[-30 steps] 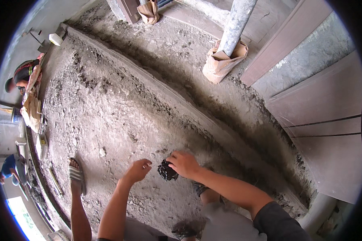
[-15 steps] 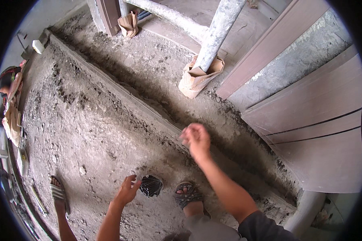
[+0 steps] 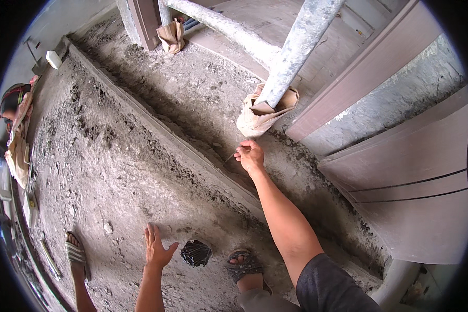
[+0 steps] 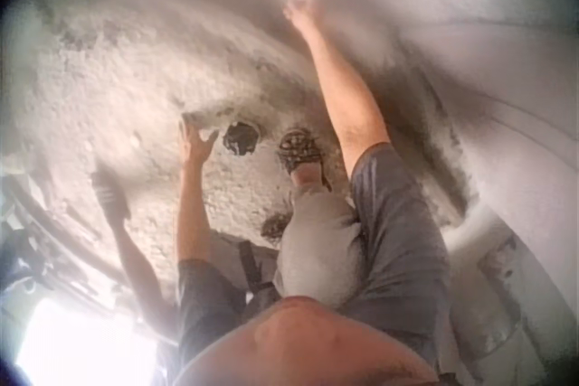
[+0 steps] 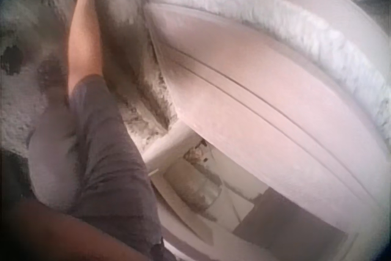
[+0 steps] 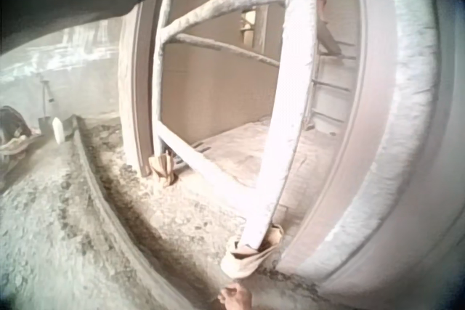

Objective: The person gathers nails from the floor, then places them one by one into a narrow trench along a concrete floor. Other workers are visible in the background mixing materials.

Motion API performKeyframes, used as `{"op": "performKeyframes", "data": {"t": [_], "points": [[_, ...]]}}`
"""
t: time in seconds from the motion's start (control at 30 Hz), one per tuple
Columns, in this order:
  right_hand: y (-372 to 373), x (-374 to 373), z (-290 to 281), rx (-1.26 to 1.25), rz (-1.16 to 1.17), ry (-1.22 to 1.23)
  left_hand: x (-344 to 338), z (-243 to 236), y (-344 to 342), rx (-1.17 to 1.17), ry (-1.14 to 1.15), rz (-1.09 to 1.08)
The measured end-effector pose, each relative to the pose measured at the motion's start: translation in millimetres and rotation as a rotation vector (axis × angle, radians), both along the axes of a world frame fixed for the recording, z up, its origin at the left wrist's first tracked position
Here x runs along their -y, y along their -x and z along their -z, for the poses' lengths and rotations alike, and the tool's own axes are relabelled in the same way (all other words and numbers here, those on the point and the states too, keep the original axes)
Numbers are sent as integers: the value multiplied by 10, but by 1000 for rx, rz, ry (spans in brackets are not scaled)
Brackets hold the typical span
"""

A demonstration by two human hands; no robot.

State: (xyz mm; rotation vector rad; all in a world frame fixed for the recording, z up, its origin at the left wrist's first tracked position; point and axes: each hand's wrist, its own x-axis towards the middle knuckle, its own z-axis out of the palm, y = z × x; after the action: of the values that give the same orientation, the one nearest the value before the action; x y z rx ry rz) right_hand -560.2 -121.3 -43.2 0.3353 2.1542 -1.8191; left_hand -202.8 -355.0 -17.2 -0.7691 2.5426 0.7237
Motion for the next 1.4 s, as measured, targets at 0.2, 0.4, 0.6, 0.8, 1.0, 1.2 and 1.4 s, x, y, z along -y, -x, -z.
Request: {"op": "performKeyframes", "data": {"t": [0.2, 0.4, 0.6, 0.8, 1.0, 1.2, 1.4], "points": [[-3, 11, 140, 37, -9, 31, 3, -58, 45, 3, -22, 17], [-47, 87, 179, -37, -16, -33, -8, -83, 83, 49, -19, 10], [-109, 86, 169, -44, -90, -118, -28, -65, 79, 31, -17, 10], [-222, 150, 114, -36, -101, -88, -20, -94, 58, 41, -13, 0], [-179, 82, 210, -105, -139, -169, -50, -87, 97, 43, -16, -1], [-186, 30, 186, -47, -186, -124, -14, -30, 20, -14, 10, 6], [-601, -185, -247, -265, 160, 209, -100, -81, -116, -306, -45, -264]]}}
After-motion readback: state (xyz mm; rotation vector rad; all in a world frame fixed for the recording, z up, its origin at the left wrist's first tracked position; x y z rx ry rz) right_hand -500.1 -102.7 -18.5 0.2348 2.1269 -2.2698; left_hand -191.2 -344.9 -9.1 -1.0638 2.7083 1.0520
